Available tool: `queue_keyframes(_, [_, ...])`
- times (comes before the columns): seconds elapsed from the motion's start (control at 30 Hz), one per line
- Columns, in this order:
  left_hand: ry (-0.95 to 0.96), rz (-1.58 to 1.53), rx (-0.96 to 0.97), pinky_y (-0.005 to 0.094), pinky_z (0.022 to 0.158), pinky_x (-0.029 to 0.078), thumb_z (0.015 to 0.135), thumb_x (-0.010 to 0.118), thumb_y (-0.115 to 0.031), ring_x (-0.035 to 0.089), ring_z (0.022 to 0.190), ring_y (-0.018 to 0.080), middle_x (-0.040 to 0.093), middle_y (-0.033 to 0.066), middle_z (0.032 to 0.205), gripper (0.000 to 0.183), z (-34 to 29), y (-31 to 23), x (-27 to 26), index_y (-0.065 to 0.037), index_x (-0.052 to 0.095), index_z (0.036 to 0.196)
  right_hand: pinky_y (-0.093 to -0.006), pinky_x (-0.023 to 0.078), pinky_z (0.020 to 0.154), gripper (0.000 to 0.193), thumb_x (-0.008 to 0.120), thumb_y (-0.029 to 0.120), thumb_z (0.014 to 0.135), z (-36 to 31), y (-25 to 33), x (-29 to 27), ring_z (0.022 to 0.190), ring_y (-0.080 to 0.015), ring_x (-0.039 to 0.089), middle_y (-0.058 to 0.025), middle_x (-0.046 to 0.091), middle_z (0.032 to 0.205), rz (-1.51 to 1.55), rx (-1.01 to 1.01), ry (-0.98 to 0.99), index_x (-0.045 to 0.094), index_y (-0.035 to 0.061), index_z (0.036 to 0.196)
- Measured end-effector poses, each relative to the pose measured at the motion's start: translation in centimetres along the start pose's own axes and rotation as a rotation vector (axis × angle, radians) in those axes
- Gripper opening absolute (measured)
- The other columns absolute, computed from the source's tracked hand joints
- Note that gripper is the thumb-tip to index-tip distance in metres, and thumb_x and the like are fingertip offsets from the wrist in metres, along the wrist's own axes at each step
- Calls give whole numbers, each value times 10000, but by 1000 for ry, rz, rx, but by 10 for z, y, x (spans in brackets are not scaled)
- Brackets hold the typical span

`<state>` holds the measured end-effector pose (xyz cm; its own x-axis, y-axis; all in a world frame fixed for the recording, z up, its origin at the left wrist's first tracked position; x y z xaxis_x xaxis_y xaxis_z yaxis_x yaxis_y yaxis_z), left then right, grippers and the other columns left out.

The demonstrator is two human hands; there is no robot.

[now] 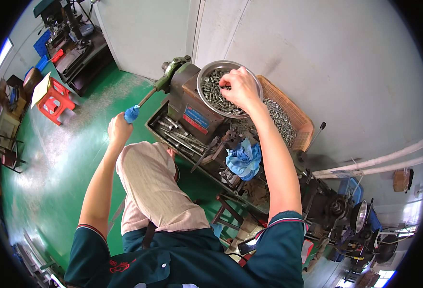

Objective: The person operates a manual threading machine by feeding small metal pins into it and using a lever to process them.

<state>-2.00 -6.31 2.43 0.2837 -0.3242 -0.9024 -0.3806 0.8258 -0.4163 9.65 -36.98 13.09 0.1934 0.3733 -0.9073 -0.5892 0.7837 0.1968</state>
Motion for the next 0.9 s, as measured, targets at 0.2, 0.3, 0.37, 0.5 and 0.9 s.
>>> queue_keyframes(0.2, [-10, -13, 21, 405, 628, 452, 622, 543, -72, 570, 700, 336, 587, 168, 707, 120, -1, -2, -1, -53, 567, 738, -330, 402, 773, 135, 604, 125, 583, 12, 1, 7, 871, -226, 476, -59, 576, 762, -110, -32, 214, 608, 84, 711])
queue_keyframes(0.3, [-10, -6, 17, 406, 626, 451, 622, 542, -73, 569, 694, 339, 585, 171, 699, 112, -1, 1, -1, -51, 564, 730, -326, 400, 762, 130, 601, 131, 592, 14, 1, 7, 838, -222, 470, -50, 559, 744, -129, -83, 218, 584, 76, 708])
queue_keyframes(0.37, [-10, -11, 20, 407, 625, 451, 622, 540, -73, 568, 691, 341, 584, 172, 695, 110, 0, 0, 0, -50, 563, 727, -334, 412, 757, 129, 594, 128, 578, 13, -2, 1, 850, -228, 489, -65, 570, 744, -21, -74, 228, 587, 68, 692])
queue_keyframes(0.5, [-14, -20, 22, 408, 629, 449, 622, 537, -70, 566, 696, 343, 583, 175, 699, 119, -1, -2, -1, -50, 567, 736, -328, 425, 729, 110, 581, 112, 584, 3, -13, -17, 801, -221, 507, -70, 566, 722, 63, 68, 202, 573, 60, 681])
queue_keyframes(0.9, [-22, -15, 21, 408, 633, 448, 628, 537, -80, 567, 708, 337, 586, 173, 711, 119, 0, -2, 0, -55, 573, 739, -324, 426, 713, 88, 580, 68, 583, -11, -21, -13, 766, -212, 509, -34, 582, 635, -13, 77, 236, 614, 85, 663])
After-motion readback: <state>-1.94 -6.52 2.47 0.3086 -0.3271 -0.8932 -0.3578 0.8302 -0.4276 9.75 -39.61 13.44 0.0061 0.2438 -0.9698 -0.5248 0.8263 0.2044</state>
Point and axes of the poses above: each hand's wrist, its own z-axis towards the middle knuckle, its own x-axis out of the palm, y = z × x, the point moved 2 cm from there along z, towards the middle knuckle
